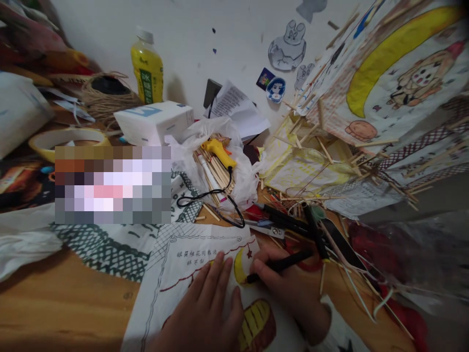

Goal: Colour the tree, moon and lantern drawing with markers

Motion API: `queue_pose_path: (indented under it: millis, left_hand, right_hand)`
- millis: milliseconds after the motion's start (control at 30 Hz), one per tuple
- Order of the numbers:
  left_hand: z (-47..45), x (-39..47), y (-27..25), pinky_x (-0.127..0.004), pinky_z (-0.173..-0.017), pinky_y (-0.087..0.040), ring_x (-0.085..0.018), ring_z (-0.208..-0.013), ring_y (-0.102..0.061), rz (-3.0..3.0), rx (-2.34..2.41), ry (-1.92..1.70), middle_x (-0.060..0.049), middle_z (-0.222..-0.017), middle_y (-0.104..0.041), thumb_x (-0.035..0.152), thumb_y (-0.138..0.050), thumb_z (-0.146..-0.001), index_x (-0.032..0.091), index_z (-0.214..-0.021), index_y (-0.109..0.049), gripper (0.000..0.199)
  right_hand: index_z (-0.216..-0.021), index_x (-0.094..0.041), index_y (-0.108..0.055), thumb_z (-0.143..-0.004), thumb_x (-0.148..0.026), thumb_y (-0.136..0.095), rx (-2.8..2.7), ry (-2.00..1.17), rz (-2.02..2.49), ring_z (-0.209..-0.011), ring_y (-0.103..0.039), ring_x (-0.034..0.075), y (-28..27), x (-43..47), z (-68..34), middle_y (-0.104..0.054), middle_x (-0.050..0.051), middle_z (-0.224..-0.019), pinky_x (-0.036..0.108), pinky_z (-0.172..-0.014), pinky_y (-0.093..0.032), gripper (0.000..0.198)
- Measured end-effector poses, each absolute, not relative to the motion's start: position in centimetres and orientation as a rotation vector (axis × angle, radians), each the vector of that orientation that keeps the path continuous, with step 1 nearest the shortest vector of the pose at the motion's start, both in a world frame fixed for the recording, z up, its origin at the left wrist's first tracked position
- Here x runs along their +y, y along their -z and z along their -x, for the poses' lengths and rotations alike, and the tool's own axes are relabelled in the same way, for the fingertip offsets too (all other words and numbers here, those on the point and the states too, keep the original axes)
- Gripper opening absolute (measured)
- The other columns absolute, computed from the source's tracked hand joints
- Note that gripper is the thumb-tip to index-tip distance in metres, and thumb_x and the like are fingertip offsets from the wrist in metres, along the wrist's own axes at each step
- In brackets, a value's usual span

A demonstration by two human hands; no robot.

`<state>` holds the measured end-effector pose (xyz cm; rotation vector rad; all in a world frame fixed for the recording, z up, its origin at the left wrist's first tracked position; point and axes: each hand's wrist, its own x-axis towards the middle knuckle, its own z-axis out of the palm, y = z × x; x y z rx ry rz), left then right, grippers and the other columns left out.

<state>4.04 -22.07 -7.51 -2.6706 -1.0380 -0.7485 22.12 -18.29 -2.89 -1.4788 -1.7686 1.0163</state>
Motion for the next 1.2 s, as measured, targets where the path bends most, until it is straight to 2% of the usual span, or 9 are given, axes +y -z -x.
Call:
queue_pose_path:
  millis: [433, 567, 767, 933, 1200]
  left_hand:
    - [-4.06, -22.0, 7.44, -0.046, -0.093, -0.037, -0.033, -0.116, -0.049, 2.671, -1.028, 0.763, -0.017, -0.114, -0.062, 0.042, -0.053, -0.082, 0.014, -0.097, -0.057, 0.031]
    - [-4.17, -22.03, 7.39, -0.044, -0.09, -0.04, -0.034, -0.113, -0.052, 2.633, -1.035, 0.764, -0.017, -0.112, -0.063, 0.034, -0.057, -0.081, 0.015, -0.096, -0.057, 0.024]
    - [-4.11, -22.03, 7.5, -0.047, -0.093, -0.037, -0.034, -0.117, -0.048, 2.693, -1.04, 0.757, -0.018, -0.116, -0.061, 0.037, -0.055, -0.081, 0.014, -0.098, -0.058, 0.029]
    - [-4.02, -22.09, 7.44, -0.047, -0.092, -0.039, -0.035, -0.117, -0.048, 2.723, -1.061, 0.736, -0.018, -0.117, -0.061, 0.039, -0.056, -0.08, 0.014, -0.098, -0.059, 0.03]
    - [-4.09, -22.13, 7.79, -0.047, -0.094, -0.036, -0.035, -0.12, -0.045, 2.699, -1.051, 0.748, -0.018, -0.119, -0.059, 0.041, -0.055, -0.08, 0.015, -0.1, -0.058, 0.033]
  right_hand:
    - [-0.051, -0.02, -0.043, -0.071, -0.022, -0.047, -1.765, -0.994, 1.48, -0.054, -0.044, 0.013, 2.62, -18.27, -21.9, -0.047, -0.002, -0.054, 0.024, -0.051, -0.036, 0.02]
    - [-0.051, -0.02, -0.044, -0.071, -0.023, -0.047, -1.766, -1.014, 1.481, -0.054, -0.044, 0.013, 2.55, -18.23, -21.89, -0.048, -0.002, -0.053, 0.025, -0.052, -0.037, 0.021]
    - [-0.052, -0.019, -0.046, -0.07, -0.025, -0.049, -1.66, -1.133, 1.453, -0.055, -0.046, 0.012, 2.69, -18.27, -22.13, -0.049, -0.002, -0.055, 0.024, -0.052, -0.038, 0.019]
    - [-0.051, -0.019, -0.047, -0.069, -0.025, -0.051, -1.695, -1.076, 1.455, -0.054, -0.044, 0.012, 2.76, -18.34, -22.22, -0.048, -0.002, -0.054, 0.023, -0.051, -0.037, 0.019]
    - [-0.053, -0.019, -0.048, -0.069, -0.026, -0.051, -1.63, -1.183, 1.444, -0.055, -0.046, 0.012, 2.54, -18.32, -22.29, -0.05, -0.001, -0.056, 0.023, -0.051, -0.039, 0.018]
